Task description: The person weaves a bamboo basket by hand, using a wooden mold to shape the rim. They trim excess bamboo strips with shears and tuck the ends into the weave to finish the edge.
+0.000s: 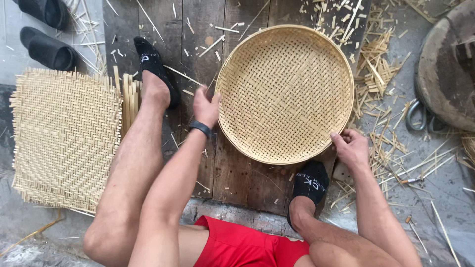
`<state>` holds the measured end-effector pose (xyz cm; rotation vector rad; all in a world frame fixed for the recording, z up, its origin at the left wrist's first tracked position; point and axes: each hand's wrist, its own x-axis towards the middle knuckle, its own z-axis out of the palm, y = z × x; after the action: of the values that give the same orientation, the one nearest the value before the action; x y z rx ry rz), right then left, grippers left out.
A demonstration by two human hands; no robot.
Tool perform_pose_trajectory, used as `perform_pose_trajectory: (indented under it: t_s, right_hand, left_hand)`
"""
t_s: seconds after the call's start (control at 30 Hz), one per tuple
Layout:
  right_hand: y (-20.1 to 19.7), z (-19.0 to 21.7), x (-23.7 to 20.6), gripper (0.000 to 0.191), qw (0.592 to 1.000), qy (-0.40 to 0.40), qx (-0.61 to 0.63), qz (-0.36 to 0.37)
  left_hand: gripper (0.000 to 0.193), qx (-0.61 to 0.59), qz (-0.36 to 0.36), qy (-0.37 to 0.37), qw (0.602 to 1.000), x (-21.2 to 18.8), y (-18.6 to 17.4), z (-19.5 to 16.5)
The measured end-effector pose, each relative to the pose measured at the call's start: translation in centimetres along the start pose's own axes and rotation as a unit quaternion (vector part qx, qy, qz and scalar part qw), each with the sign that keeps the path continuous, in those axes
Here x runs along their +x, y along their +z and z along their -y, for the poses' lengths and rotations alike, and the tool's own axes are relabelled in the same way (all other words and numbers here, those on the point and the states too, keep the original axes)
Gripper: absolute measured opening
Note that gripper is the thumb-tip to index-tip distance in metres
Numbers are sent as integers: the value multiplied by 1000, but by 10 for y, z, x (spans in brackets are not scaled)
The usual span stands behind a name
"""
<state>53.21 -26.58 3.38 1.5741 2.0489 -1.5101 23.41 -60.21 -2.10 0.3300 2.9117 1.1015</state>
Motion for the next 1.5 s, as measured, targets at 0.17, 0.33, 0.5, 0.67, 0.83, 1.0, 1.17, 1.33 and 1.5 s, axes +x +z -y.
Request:
perform_pose_trajectory:
  t_s: [0.17, 0.33, 0.5, 0.67, 0.83, 1.0, 1.17, 1.33, 1.5]
  right_hand:
    - [-2, -12, 14, 33, 981, -122, 140, -64]
    - [0, -15, 18, 30, 990, -100, -5, -98]
    - [1, -13, 20, 24, 990, -105, 10, -88]
    - [0, -4, 18, 24, 989, -114, 44, -82]
    - [-21, 20, 13, 35, 950, -124, 271, -97]
    - [-30, 36, 7, 42, 998, 30, -47, -25]
    - [-24, 43, 5, 44, 994, -88, 12, -56]
    - [-16, 57, 12, 41, 953, -125, -274, -48]
    - [7, 58, 32, 41, 890, -51, -452, -19]
  left_hand:
    - [44, -125, 457, -394, 788, 16, -21, 37]
    - [36, -245, 304, -320, 863, 22, -11, 44]
    - [31, -175, 308, -262, 898, 22, 9, 51]
    - [27, 43, 259, -181, 948, 16, 16, 42]
    - [50, 24, 515, -237, 824, 2, -30, 34]
    - [68, -182, 353, -218, 891, -3, -43, 11]
    - [63, 53, 360, -213, 907, 5, -48, -15]
    - [57, 96, 316, -116, 937, 26, -55, -33]
    - [53, 172, 409, -231, 866, 39, -36, -45]
